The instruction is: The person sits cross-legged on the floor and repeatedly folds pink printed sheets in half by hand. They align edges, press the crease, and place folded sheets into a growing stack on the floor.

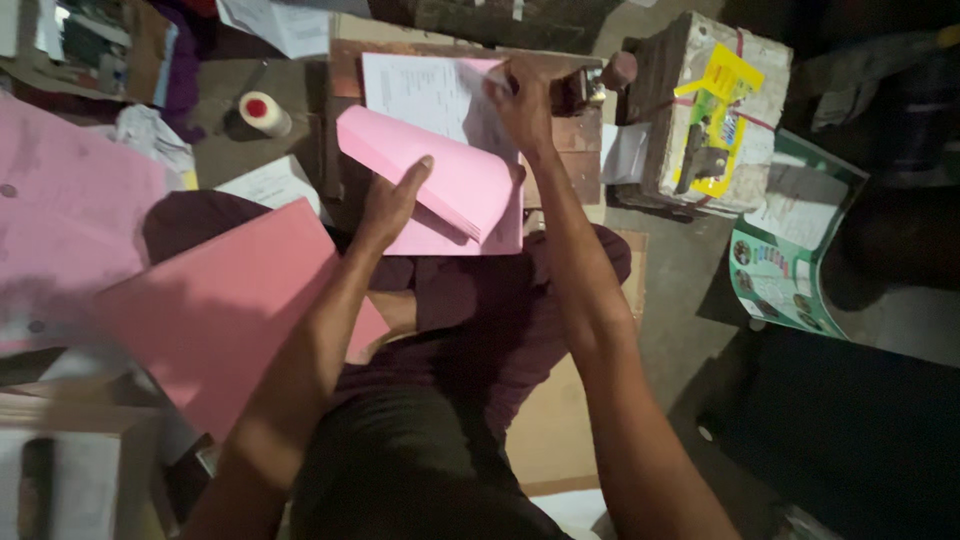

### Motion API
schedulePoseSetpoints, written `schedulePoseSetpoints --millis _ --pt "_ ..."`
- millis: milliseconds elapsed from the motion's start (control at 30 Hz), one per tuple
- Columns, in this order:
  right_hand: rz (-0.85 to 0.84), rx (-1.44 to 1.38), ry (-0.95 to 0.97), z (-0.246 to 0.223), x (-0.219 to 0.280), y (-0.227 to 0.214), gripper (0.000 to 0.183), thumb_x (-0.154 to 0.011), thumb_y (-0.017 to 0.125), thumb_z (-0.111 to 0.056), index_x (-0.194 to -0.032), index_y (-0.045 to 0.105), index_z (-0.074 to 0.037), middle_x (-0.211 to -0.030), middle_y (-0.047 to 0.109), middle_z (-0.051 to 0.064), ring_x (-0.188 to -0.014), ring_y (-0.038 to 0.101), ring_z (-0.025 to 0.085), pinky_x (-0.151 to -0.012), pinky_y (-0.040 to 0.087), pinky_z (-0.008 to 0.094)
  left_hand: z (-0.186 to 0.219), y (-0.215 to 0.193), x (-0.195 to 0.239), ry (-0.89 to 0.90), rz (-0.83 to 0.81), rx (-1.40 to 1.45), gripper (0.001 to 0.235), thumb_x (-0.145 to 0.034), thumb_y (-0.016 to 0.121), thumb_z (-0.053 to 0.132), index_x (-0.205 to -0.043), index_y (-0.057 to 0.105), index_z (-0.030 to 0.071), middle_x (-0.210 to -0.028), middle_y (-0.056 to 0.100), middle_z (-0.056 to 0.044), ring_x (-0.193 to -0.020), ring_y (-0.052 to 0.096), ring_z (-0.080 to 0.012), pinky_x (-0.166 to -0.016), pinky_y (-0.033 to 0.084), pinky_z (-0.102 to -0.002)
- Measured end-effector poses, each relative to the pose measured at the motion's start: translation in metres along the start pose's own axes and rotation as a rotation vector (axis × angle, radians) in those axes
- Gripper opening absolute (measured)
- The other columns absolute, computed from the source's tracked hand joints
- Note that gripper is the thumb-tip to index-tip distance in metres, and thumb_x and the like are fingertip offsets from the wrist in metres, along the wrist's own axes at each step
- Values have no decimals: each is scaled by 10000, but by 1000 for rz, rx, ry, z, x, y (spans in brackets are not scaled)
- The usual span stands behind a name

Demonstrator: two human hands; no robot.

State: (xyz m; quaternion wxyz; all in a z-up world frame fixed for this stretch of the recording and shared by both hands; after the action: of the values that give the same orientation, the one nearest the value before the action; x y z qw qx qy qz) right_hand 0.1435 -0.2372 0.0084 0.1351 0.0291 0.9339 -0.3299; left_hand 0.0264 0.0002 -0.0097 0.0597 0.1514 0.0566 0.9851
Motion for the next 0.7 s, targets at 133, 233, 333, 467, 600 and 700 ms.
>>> schedulePoseSetpoints --millis 133,233,333,467,600,700 --pt "-150 -150 -78 -34 31 -7 277 -649 747 85 -880 632 -16 -1038 737 119 -953 670 222 -862 531 340 -2 0 -2 -3 26 19 467 -960 679 352 -1225 655 -31 -1119 717 -109 -1048 672 -218 -928 523 -355" --pt "-106 -230 -1 -45 56 -17 213 -751 664 104 -875 600 -57 -1106 748 98 -1043 690 223 -936 538 329 -2 1 0 78 34 65 504 -959 689 350 -1265 598 -39 -1157 686 -130 -1078 650 -228 -947 516 -362" --pt "-78 -288 109 -45 72 -24 170 -825 628 86 -887 595 -68 -1111 739 92 -1070 689 210 -960 556 325 -2 0 0 63 59 25 531 -952 693 358 -1276 592 -51 -1183 681 -146 -1099 643 -232 -961 503 -362" --pt "-17 -257 119 -36 77 -25 105 -900 648 36 -955 620 -49 -1078 734 95 -1051 693 193 -968 560 326 -3 0 0 -17 26 -44 534 -945 668 389 -1237 637 -57 -1133 703 -169 -1060 670 -256 -933 520 -375" --pt "75 -124 102 -22 64 -22 135 -951 671 -39 -1082 691 -13 -1030 740 96 -985 687 179 -905 547 321 -2 1 -2 -42 22 -55 543 -953 650 410 -1261 608 -35 -1128 681 -165 -1070 663 -258 -932 522 -382" --pt "47 -136 240 -8 54 -17 139 -1013 696 -118 -1040 693 18 -939 738 114 -892 653 180 -834 546 339 -4 1 0 -48 12 -65 547 -955 641 419 -1262 606 -32 -1114 680 -160 -1054 666 -259 -916 528 -392"
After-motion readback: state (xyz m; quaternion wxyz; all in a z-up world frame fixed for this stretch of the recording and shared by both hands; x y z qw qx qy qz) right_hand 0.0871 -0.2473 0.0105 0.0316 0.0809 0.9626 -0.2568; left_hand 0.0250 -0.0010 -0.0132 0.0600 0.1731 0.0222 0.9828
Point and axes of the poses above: each hand's wrist, its own x-axis away from the middle knuckle, its own y-axis out of the palm, z = x × y, the point moved 3 cm from there along -x, towards the middle knuckle
